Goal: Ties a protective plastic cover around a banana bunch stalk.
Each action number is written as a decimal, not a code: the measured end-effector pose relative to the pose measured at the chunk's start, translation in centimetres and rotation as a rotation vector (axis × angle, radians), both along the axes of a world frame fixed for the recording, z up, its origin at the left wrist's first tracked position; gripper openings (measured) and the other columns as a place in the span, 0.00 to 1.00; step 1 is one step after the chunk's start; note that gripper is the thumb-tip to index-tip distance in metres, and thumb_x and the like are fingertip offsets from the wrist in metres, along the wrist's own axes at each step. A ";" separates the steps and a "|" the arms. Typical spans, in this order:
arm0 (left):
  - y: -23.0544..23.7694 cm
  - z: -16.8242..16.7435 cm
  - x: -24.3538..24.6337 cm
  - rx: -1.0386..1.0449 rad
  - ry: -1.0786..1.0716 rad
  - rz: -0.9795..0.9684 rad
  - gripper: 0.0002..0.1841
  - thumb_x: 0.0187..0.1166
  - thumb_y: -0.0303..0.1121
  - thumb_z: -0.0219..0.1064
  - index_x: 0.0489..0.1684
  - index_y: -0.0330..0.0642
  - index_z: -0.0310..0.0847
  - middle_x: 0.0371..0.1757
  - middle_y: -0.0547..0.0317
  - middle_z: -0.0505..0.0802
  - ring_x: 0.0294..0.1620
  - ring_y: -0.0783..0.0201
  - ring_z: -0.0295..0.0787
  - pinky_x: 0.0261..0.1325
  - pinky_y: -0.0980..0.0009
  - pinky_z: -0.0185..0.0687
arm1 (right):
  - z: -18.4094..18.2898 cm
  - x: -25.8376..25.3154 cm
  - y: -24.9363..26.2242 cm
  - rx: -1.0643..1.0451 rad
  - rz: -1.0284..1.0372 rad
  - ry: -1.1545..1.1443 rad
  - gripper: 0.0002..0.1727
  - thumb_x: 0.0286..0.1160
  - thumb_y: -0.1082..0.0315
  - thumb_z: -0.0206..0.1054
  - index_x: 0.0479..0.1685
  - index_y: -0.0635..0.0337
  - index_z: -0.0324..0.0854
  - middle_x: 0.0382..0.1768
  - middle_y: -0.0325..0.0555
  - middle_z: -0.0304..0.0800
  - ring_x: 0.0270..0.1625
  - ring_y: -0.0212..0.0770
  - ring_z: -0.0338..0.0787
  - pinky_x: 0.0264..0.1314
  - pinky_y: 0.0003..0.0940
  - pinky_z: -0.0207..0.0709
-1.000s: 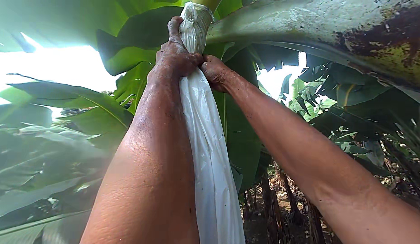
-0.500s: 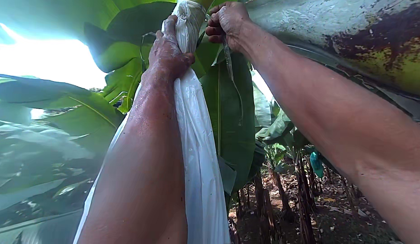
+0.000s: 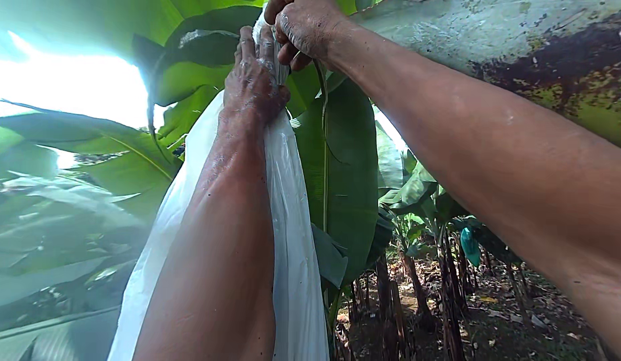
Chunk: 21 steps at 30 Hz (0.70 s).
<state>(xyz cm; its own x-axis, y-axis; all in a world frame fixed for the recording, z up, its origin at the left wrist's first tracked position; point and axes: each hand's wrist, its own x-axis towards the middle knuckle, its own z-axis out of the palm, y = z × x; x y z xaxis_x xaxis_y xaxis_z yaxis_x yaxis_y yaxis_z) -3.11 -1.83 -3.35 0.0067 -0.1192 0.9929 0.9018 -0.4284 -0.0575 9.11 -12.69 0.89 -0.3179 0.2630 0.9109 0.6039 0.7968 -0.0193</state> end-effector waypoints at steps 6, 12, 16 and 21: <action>3.3 0.6 0.8 0.225 0.005 0.185 0.37 0.68 0.33 0.71 0.84 0.40 0.67 0.90 0.29 0.61 0.89 0.29 0.57 0.78 0.37 0.69 | -1.0 -1.7 -0.3 0.363 -0.376 -0.314 0.15 0.85 0.62 0.61 0.62 0.54 0.87 0.50 0.47 0.92 0.57 0.42 0.89 0.62 0.46 0.80; 3.1 0.3 1.3 0.212 -0.010 0.230 0.23 0.77 0.36 0.66 0.69 0.38 0.78 0.70 0.31 0.83 0.75 0.32 0.77 0.68 0.37 0.75 | -0.2 -3.1 -0.6 0.366 -0.549 -0.458 0.24 0.83 0.54 0.67 0.75 0.52 0.79 0.64 0.51 0.89 0.69 0.49 0.85 0.71 0.54 0.76; 2.7 0.2 1.0 0.238 0.005 0.185 0.30 0.74 0.32 0.68 0.80 0.41 0.72 0.82 0.35 0.75 0.78 0.33 0.74 0.69 0.40 0.76 | 0.6 -2.3 -1.1 0.173 -0.279 -0.201 0.10 0.87 0.63 0.61 0.40 0.55 0.84 0.28 0.37 0.79 0.28 0.30 0.77 0.31 0.28 0.72; 2.5 0.4 0.2 0.168 -0.017 0.077 0.28 0.75 0.38 0.69 0.77 0.43 0.76 0.87 0.31 0.67 0.85 0.31 0.66 0.72 0.39 0.75 | 0.0 -1.0 -1.9 0.264 -0.399 -0.422 0.25 0.79 0.69 0.65 0.77 0.49 0.77 0.61 0.44 0.88 0.63 0.38 0.86 0.67 0.41 0.78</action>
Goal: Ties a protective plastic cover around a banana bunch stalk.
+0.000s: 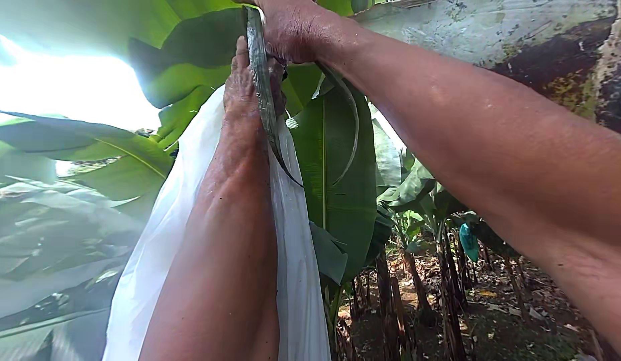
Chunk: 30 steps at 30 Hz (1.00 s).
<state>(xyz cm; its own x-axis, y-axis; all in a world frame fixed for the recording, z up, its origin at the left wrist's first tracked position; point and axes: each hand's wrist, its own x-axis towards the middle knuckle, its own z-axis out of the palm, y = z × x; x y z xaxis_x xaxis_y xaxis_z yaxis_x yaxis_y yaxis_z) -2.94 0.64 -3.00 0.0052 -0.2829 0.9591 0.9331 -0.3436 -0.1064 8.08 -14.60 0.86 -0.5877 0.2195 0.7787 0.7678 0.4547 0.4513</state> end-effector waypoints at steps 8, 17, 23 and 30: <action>-2.9 -1.4 0.4 -0.055 0.108 0.091 0.35 0.75 0.26 0.64 0.88 0.46 0.64 0.90 0.39 0.65 0.90 0.30 0.54 0.81 0.34 0.62 | -0.1 0.0 1.1 0.019 0.230 0.257 0.13 0.89 0.70 0.55 0.40 0.63 0.84 0.30 0.44 0.81 0.31 0.34 0.79 0.40 0.33 0.76; -3.6 -2.1 1.2 -0.051 -0.068 0.017 0.30 0.79 0.27 0.64 0.83 0.44 0.65 0.85 0.35 0.66 0.71 0.24 0.74 0.53 0.38 0.83 | 1.8 2.6 1.8 -0.107 0.209 0.420 0.16 0.90 0.69 0.53 0.66 0.56 0.82 0.39 0.46 0.87 0.25 0.32 0.86 0.26 0.25 0.82; -2.8 -1.6 1.1 -0.140 -0.100 -0.001 0.38 0.74 0.30 0.70 0.89 0.51 0.59 0.86 0.36 0.65 0.70 0.28 0.80 0.51 0.37 0.87 | 2.4 3.0 3.1 -0.129 0.299 0.560 0.14 0.89 0.69 0.56 0.63 0.56 0.84 0.42 0.49 0.89 0.30 0.36 0.93 0.31 0.28 0.90; -3.7 -2.5 1.9 -0.165 -0.107 -0.003 0.43 0.67 0.29 0.74 0.89 0.47 0.60 0.92 0.34 0.54 0.74 0.27 0.75 0.50 0.40 0.87 | 0.7 3.0 4.0 0.010 0.137 0.582 0.10 0.86 0.66 0.59 0.57 0.58 0.81 0.35 0.45 0.87 0.24 0.34 0.88 0.25 0.28 0.83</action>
